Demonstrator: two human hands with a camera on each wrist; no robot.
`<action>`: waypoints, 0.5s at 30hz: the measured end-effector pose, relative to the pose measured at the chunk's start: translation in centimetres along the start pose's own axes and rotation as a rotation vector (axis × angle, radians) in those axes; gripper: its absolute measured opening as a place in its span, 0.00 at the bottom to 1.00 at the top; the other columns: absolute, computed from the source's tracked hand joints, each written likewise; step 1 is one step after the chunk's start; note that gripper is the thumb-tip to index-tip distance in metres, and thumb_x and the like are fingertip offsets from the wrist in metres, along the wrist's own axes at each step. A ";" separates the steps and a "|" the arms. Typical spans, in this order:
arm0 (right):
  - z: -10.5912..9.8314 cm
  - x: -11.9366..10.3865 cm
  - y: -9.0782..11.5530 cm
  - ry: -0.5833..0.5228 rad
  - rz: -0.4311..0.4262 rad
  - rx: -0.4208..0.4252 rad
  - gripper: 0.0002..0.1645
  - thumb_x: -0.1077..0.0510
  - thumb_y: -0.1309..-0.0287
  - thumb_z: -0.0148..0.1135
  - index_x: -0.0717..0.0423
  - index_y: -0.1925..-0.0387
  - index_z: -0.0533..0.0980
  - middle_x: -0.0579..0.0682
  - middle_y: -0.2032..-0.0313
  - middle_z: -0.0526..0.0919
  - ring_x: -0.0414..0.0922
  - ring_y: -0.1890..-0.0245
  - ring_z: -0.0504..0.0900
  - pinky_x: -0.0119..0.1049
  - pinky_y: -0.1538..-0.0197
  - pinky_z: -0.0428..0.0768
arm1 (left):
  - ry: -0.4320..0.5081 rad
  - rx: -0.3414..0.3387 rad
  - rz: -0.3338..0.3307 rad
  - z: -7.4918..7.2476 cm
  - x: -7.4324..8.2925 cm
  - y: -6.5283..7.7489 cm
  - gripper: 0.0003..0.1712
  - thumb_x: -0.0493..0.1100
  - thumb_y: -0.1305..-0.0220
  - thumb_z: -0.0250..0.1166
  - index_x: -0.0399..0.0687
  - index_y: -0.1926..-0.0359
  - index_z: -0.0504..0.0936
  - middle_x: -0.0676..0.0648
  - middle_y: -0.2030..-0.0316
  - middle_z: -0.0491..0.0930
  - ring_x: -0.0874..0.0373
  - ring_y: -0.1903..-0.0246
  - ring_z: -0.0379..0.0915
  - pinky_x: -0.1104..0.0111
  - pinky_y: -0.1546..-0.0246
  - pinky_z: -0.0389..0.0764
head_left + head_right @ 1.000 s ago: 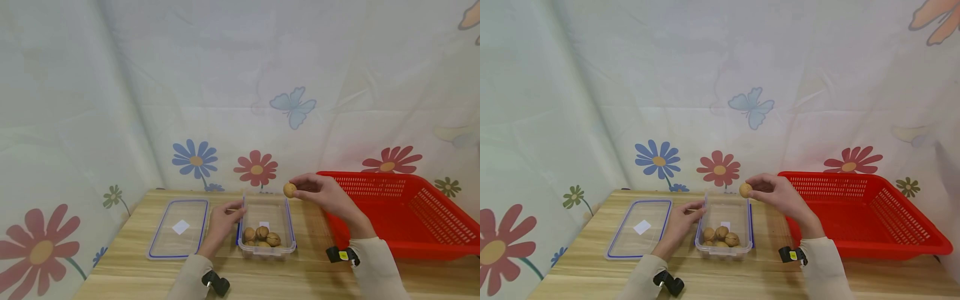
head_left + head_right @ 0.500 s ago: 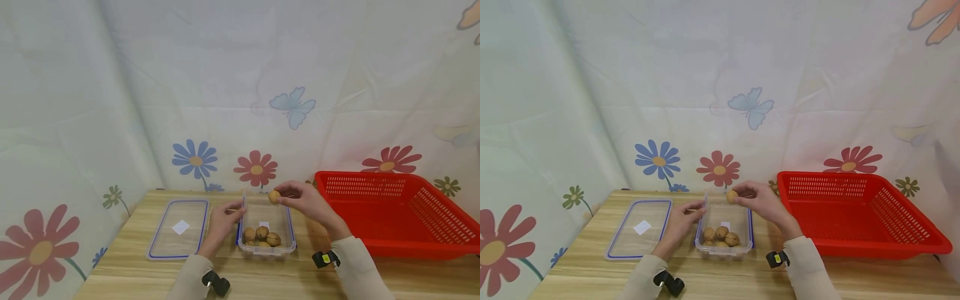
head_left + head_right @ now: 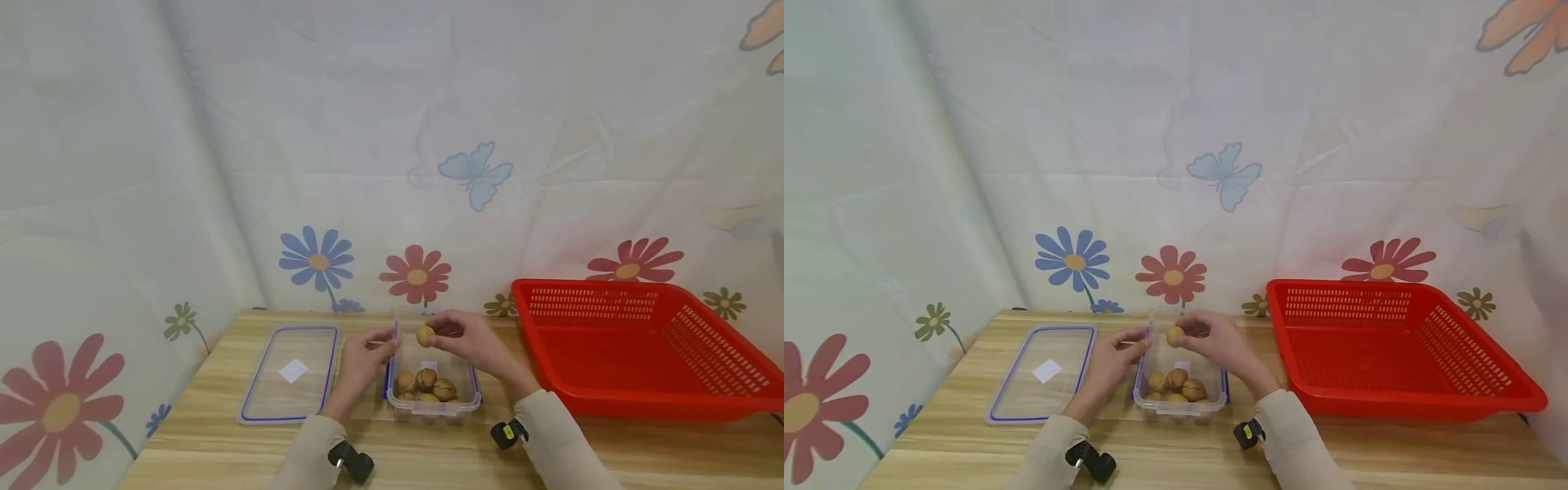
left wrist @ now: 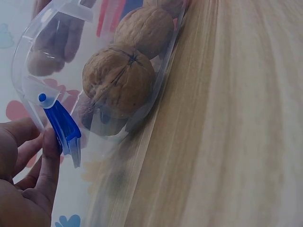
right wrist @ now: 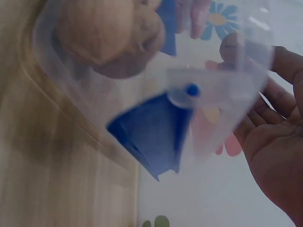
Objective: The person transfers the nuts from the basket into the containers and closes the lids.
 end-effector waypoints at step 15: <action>3.4 1.0 -0.6 0.086 0.000 -0.025 0.16 0.58 0.31 0.73 0.61 0.45 0.85 0.50 0.53 0.90 0.46 0.53 0.88 0.40 0.47 0.88 | -0.017 -0.007 -0.014 0.1 -0.2 -0.1 0.15 0.35 0.31 0.73 0.32 0.46 0.88 0.38 0.54 0.89 0.48 0.61 0.88 0.63 0.61 0.91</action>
Point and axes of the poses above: each hand's wrist, its own y-axis away from the middle knuckle, its own z-axis out of the palm, x = y × z, the point moved 3 cm from there along -y, towards the middle knuckle
